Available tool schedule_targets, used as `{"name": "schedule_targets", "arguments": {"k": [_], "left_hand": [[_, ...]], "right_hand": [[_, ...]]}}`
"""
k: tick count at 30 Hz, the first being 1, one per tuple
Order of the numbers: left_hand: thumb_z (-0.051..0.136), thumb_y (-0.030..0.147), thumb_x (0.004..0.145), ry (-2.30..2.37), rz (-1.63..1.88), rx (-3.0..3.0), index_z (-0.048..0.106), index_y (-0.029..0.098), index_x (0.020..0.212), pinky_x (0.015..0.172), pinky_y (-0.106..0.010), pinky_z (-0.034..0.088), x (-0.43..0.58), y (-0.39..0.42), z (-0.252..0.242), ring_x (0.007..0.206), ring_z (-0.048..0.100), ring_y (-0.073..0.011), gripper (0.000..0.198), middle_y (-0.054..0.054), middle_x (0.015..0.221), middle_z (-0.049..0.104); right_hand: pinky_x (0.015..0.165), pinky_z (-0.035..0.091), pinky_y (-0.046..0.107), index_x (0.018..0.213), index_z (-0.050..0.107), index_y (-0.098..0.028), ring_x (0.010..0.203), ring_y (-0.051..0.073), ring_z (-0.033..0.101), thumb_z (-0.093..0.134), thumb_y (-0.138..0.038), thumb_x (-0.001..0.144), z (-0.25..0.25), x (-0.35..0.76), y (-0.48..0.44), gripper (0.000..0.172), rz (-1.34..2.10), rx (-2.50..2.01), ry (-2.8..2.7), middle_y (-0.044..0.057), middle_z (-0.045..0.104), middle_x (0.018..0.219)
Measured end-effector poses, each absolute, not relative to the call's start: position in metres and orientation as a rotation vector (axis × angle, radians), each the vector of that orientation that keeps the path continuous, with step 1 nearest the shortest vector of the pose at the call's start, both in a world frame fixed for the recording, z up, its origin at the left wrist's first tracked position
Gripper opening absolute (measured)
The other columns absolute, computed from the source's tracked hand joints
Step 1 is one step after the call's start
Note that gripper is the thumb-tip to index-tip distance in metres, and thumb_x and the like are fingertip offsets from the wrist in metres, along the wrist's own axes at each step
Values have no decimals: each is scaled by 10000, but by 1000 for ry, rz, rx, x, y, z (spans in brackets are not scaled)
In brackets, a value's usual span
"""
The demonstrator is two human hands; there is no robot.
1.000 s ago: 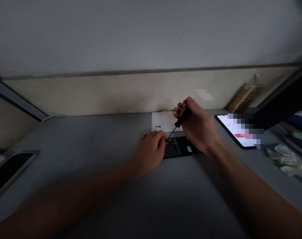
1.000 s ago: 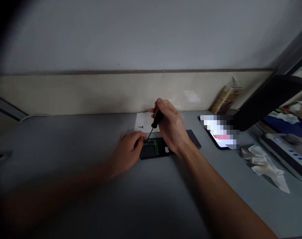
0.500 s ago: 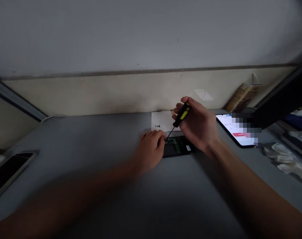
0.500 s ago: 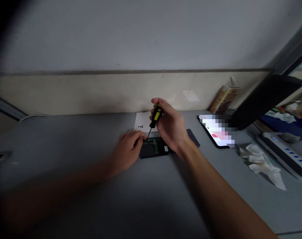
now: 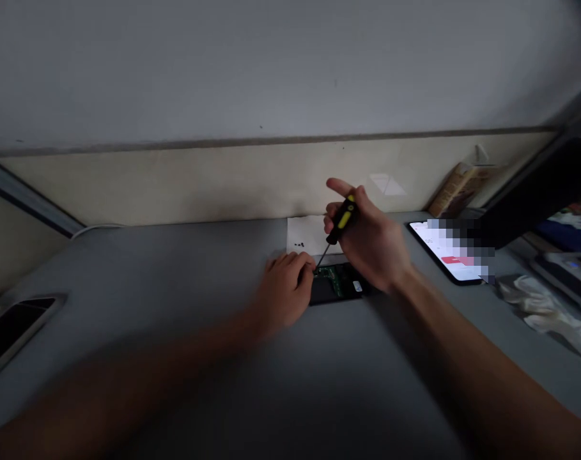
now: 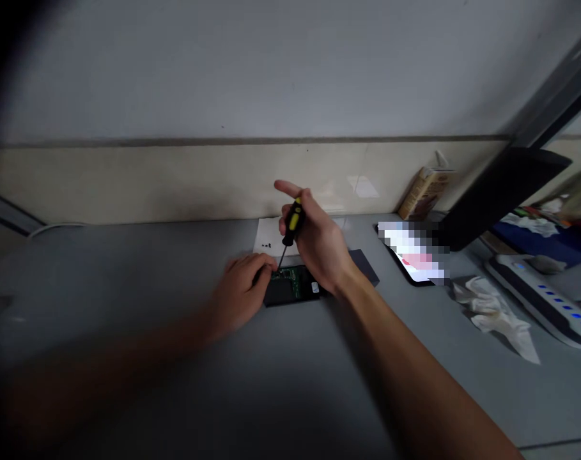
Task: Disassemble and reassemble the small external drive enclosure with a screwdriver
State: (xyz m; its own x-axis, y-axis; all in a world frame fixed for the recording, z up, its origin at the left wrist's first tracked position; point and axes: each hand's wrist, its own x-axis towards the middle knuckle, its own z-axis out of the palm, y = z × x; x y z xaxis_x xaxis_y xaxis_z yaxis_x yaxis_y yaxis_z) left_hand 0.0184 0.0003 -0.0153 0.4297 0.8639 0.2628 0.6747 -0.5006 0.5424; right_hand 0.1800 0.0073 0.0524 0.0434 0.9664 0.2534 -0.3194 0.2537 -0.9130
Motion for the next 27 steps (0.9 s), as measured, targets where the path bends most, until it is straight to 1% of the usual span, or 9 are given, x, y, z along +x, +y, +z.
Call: {"name": "schedule_targets", "arguments": {"k": [3,5,8,10,14,19,21,25,27], "left_hand": [[410,144,979,1326,736,2333,587,238,922,961,-409,447,19,-1,-14,1002,654,-219,209,-14,986,716],[414,140,975,1318,747,2340,588,240,925,961,-409,444,19,-1,-12,1004,655,-220,207,-14,990,717],[420,137,970,1319,737,2331,582,240,931,969,-420,434,20,-2,-10,1013,656,-226,196,-15,1003,717],[417,136,966,1339,723,2313,568,237,925,964,-420,435,20,-2,-9,1000,658,-227,186,-16,987,712],[392,143,974,1344,731,2311,535,233,899,947,-410,441,20,-1,-10,946,653,-219,185,-13,935,696],[399,132,966,1295,743,2341,564,242,922,965,-413,440,19,-1,-13,983,648,-220,203,-20,982,708],[405,126,960,1305,736,2342,579,242,935,980,-418,439,19,0,-13,992,648,-218,211,-24,1004,714],[421,124,948,1316,720,2346,594,236,925,984,-422,447,19,0,-12,996,647,-222,207,-29,997,718],[422,130,951,1320,731,2341,595,232,921,982,-426,451,19,0,-12,990,649,-224,203,-28,988,717]], "right_hand": [[638,504,301,763,527,-253,738,157,613,843,-616,700,51,181,6,485,1176,-750,-1066,-17,566,771],[576,462,281,732,442,-251,648,132,570,895,-585,642,47,181,7,570,1145,-767,-1035,-45,527,706],[477,353,257,730,383,-255,481,85,390,854,-609,694,45,179,9,591,1072,-819,-1033,-95,394,567],[473,351,262,743,431,-255,461,86,344,759,-675,768,47,178,10,533,1090,-805,-1044,-98,344,538],[565,458,293,807,572,-249,556,119,474,655,-670,846,55,178,7,431,1231,-737,-1014,-47,466,627],[672,510,278,724,486,-237,733,126,602,867,-474,695,53,178,7,450,1253,-712,-876,-19,582,805],[579,461,260,706,408,-239,632,101,548,901,-437,665,49,177,9,532,1237,-727,-864,-43,546,731],[431,269,244,718,320,-256,459,71,267,868,-497,714,44,175,12,599,1121,-794,-879,-112,312,542],[443,295,247,739,376,-257,467,80,290,798,-595,760,45,175,12,541,1113,-792,-901,-103,311,550]]}}
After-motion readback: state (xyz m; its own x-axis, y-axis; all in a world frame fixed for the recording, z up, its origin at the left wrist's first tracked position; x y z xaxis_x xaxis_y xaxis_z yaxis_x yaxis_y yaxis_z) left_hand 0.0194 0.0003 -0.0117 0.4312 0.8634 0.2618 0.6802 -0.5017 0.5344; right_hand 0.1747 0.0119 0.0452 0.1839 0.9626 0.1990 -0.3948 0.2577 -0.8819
